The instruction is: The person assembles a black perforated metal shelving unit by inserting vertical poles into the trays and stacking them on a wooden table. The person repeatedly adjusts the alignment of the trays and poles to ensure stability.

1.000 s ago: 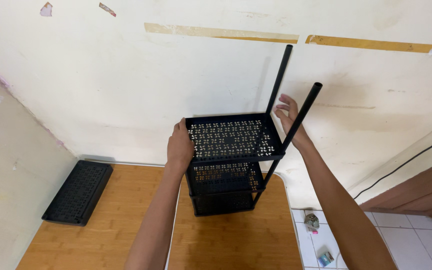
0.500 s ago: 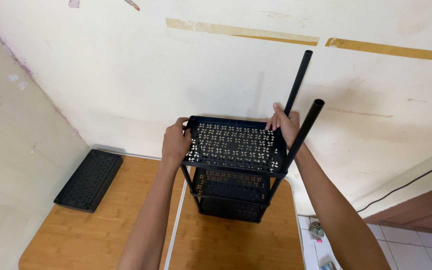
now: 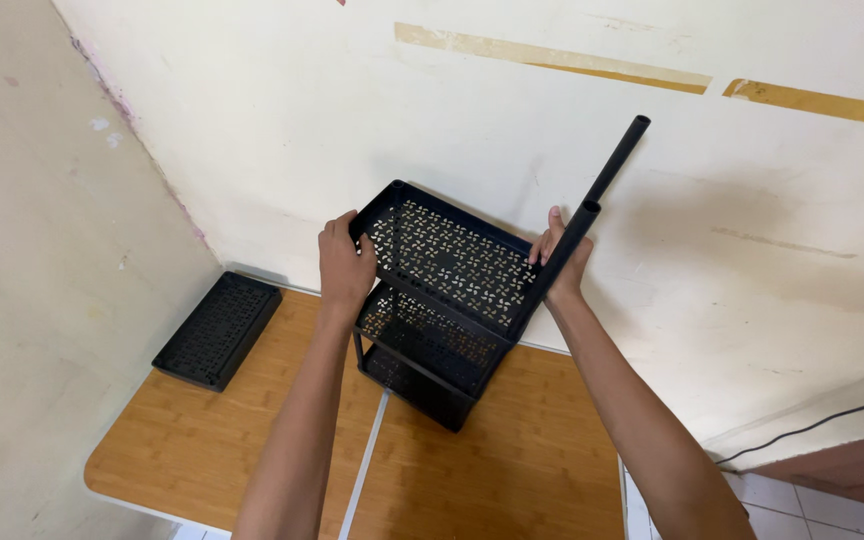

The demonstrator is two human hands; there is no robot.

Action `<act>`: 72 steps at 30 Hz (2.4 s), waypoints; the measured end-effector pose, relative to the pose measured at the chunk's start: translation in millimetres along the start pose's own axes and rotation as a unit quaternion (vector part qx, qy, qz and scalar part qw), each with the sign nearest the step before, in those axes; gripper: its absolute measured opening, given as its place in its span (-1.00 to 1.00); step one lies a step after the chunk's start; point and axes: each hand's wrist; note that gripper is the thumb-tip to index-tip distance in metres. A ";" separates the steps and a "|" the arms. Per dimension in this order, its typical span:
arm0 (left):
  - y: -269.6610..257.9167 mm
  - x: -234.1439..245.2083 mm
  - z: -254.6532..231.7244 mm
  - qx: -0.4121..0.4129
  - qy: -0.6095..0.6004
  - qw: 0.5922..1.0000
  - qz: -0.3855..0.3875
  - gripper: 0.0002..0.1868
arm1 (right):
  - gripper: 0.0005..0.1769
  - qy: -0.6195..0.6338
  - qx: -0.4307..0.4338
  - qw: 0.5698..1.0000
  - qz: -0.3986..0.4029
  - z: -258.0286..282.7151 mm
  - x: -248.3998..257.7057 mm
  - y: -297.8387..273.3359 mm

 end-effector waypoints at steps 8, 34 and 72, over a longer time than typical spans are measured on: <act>-12.9 -5.0 3.4 0.160 -0.038 0.985 0.047 -0.09 | -0.26 -0.082 -0.001 0.995 -0.051 -23.8 -26.6 -24.1; 12.9 -79.4 15.4 0.008 -0.082 0.981 0.178 -0.16 | -0.43 -0.057 0.092 0.970 0.218 40.0 38.2 -64.5; -8.5 -85.0 -44.2 -0.052 -0.109 0.920 0.374 -0.27 | -0.57 -0.286 0.008 0.952 0.105 59.0 38.5 -143.6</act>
Point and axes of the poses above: each hand's wrist, its own y-axis towards the middle knuckle, its own x-axis out of the back of the hand, z = x × y, and after that the axes turned 4 degrees about -x, right-handed
